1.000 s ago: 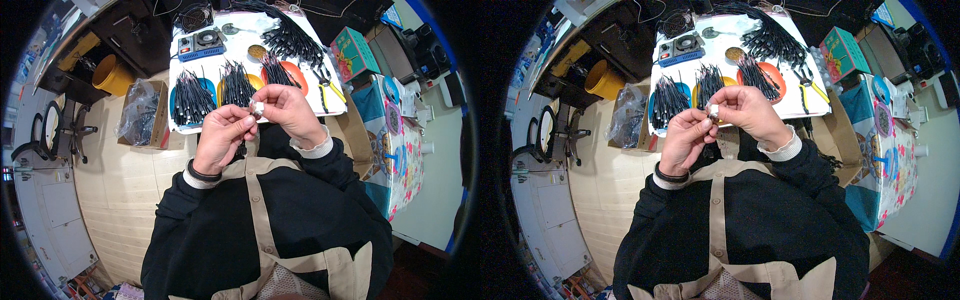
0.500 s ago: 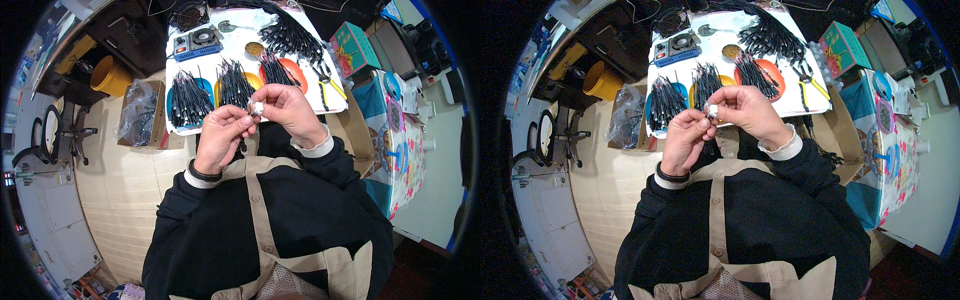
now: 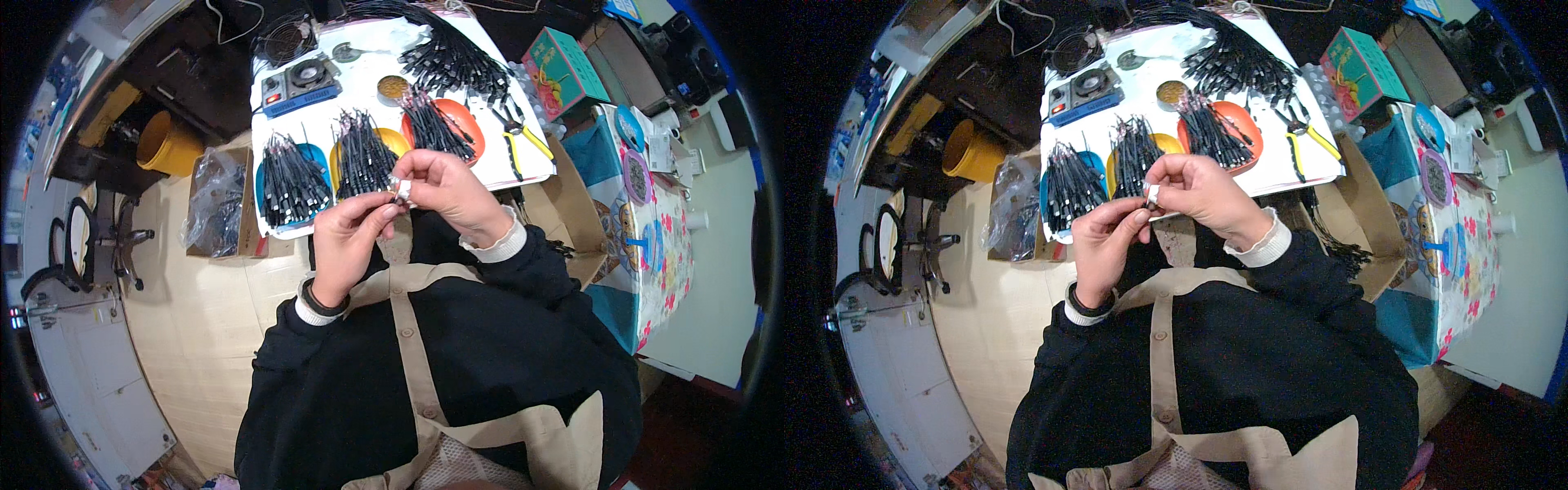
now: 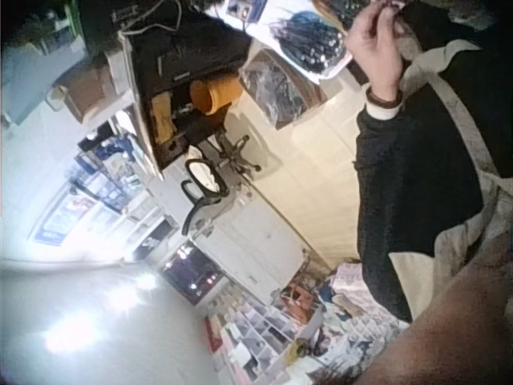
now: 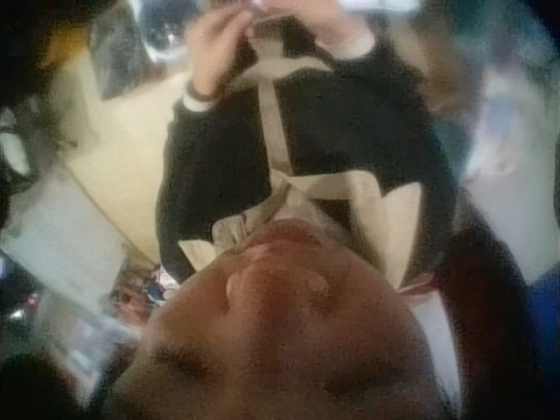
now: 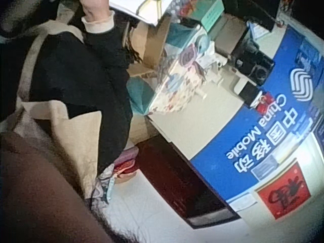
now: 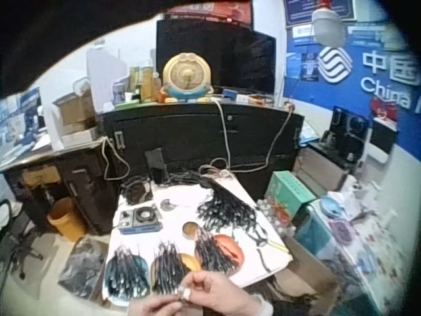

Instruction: The person repeatedly picks black wires from trays, inserts them into a small white connector, and places the assembled unit into a cardboard box. The process is repeated continuously with both hands coordinating the insertion and placement.

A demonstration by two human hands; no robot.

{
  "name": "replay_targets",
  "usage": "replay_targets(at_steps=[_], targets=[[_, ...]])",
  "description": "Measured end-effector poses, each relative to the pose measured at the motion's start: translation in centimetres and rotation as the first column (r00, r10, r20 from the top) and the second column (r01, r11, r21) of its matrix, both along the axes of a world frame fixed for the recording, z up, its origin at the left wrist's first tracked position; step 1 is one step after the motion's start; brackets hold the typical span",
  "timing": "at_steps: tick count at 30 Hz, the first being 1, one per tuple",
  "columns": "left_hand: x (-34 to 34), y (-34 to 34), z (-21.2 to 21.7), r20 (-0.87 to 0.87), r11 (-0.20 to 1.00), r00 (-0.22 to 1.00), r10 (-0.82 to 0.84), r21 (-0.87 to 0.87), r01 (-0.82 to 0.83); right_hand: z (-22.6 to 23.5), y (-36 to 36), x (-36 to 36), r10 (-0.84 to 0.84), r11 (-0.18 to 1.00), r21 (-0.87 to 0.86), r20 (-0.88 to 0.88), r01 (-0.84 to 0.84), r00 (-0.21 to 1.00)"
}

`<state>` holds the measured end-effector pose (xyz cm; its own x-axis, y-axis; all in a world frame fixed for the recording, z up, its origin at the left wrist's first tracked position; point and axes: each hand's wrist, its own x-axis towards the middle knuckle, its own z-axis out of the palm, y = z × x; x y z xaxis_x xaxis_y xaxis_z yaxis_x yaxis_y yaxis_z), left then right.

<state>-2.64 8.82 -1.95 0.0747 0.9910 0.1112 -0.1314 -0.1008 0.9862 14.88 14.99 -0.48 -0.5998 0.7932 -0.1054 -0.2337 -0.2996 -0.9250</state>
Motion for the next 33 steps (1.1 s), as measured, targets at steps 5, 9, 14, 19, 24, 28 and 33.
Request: replay_targets(at_steps=[5,9,14,19,24,28,33], targets=[[1.3,0.9,-1.0,0.053,1.000,0.998,-0.028,-0.012,0.029,-3.1,0.3,0.3,0.006,0.803,-0.542,-0.409,-0.248,0.913],[1.3,2.3,-1.7,0.172,0.979,0.985,-0.014,-0.198,0.048,-5.2,3.6,2.8,-0.066,0.979,-0.203,-0.127,0.039,0.990],[1.7,3.8,-2.2,0.237,0.962,0.971,0.018,-0.270,0.048,-7.3,10.3,6.3,-0.706,0.671,0.706,0.513,0.228,0.489],[2.1,4.5,-2.3,0.255,0.940,0.965,0.059,-0.340,0.032,-9.3,12.4,6.5,-0.662,0.712,0.696,0.625,0.088,0.412],[2.0,4.6,-2.2,0.314,0.917,0.946,0.083,-0.395,0.051,-9.3,12.4,6.2,-0.685,0.701,0.700,0.611,0.134,0.397],[2.1,4.4,-2.0,0.366,0.918,0.924,0.108,-0.394,0.048,-8.7,12.3,6.4,-0.714,0.683,0.710,0.600,0.172,0.362],[2.1,3.7,-1.6,0.377,0.922,0.920,0.108,-0.385,0.049,-9.3,12.8,6.3,-0.691,0.663,0.748,0.599,0.026,0.404]])
